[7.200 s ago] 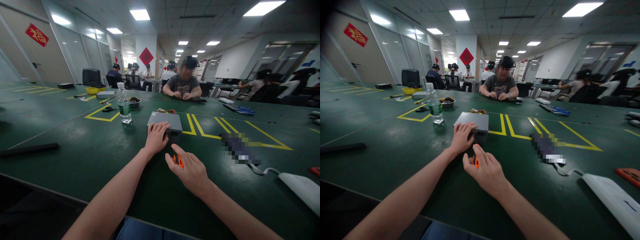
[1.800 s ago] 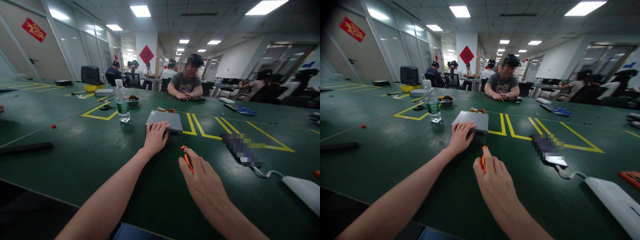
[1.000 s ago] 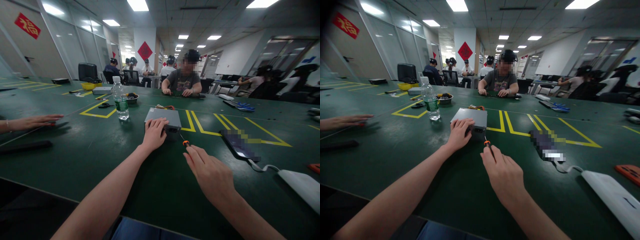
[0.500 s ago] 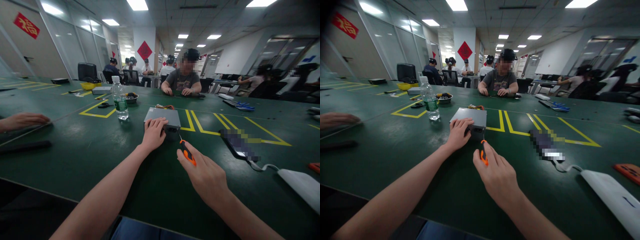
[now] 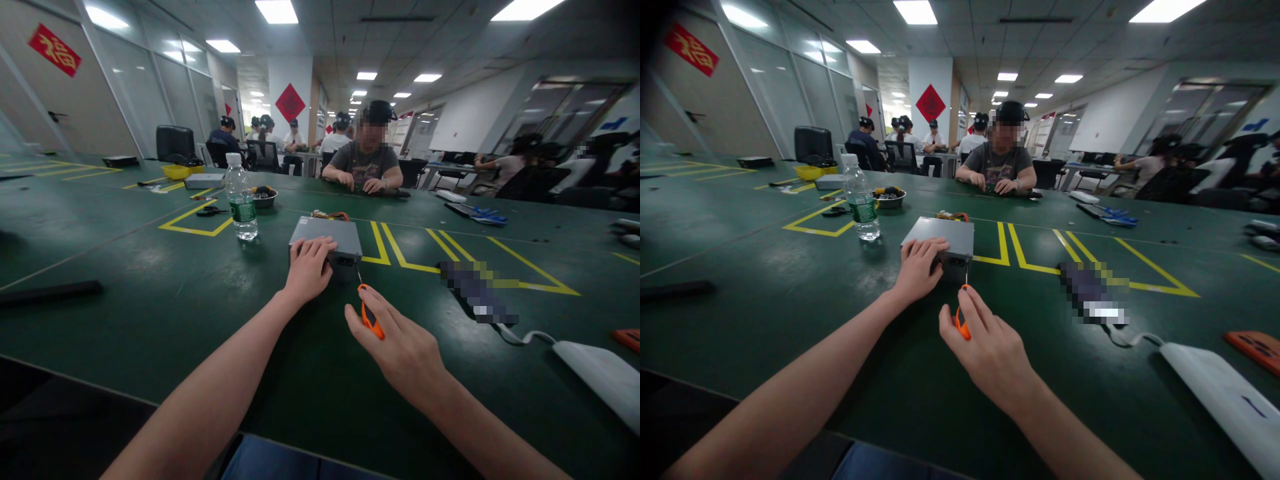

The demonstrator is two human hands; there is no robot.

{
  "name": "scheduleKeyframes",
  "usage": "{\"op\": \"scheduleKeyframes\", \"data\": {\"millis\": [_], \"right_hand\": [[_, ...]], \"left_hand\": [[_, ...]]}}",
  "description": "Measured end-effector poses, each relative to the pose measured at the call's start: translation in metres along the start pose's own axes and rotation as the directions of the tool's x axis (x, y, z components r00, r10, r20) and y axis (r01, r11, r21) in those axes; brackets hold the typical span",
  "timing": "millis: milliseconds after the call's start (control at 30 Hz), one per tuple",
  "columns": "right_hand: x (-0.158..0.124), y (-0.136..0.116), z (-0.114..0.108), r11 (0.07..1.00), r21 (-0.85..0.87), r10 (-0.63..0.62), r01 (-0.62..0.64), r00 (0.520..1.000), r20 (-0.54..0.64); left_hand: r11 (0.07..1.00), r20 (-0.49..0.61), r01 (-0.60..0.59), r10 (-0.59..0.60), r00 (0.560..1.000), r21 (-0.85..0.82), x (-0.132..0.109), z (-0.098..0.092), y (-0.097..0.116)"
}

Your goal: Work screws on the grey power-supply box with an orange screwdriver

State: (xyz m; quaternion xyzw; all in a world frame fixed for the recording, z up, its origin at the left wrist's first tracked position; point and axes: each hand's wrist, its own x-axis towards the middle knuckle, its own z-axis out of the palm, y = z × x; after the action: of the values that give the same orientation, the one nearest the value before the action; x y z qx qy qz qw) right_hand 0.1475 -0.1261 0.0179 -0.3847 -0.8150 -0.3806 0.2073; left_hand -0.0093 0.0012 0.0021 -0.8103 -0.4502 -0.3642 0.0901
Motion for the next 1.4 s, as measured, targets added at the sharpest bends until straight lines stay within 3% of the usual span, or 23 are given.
{"op": "scheduleKeyframes", "data": {"millis": [133,267,467,667,867,1000,1100,1200,1400], "right_hand": [[0.002,-0.002,-0.001,0.997,0.005,0.074,-0.074,0.997,-0.007],[0.002,-0.005,0.003,0.998,0.062,0.028,-0.029,1.000,0.014],[-0.002,-0.001,0.006,0.999,0.012,0.039,-0.038,0.995,-0.090],[0.000,-0.008,0.008,0.990,0.109,0.086,-0.087,0.996,0.012],[0.001,0.001,0.004,0.994,0.036,0.104,-0.101,0.991,-0.089],[0.004,0.001,-0.001,0.981,0.079,0.178,-0.177,0.984,-0.010],[0.005,-0.004,0.000,0.984,0.131,0.119,-0.123,0.992,0.037],[0.004,-0.003,0.003,0.987,0.147,0.059,-0.062,0.998,0.023],[0.003,0.002,0.001,0.980,0.122,0.160,-0.155,0.987,-0.028]], "left_hand": [[1.000,0.004,0.007,-0.007,1.000,-0.001,0.000,0.000,0.000],[1.000,-0.010,-0.002,0.002,1.000,-0.006,0.000,0.001,-0.001],[1.000,-0.001,0.010,-0.010,1.000,-0.002,0.000,0.002,-0.001],[1.000,0.008,0.014,-0.014,1.000,0.002,0.000,0.001,-0.001],[1.000,0.012,0.003,-0.003,1.000,0.000,0.001,0.000,-0.001],[1.000,0.023,0.009,-0.009,1.000,0.009,0.001,0.000,-0.001],[1.000,0.015,0.012,-0.012,1.000,0.009,0.000,0.001,-0.001],[1.000,0.005,0.004,-0.004,1.000,0.003,0.000,0.001,-0.001],[1.000,-0.001,0.002,-0.002,1.000,-0.003,0.000,0.002,-0.002]]}}
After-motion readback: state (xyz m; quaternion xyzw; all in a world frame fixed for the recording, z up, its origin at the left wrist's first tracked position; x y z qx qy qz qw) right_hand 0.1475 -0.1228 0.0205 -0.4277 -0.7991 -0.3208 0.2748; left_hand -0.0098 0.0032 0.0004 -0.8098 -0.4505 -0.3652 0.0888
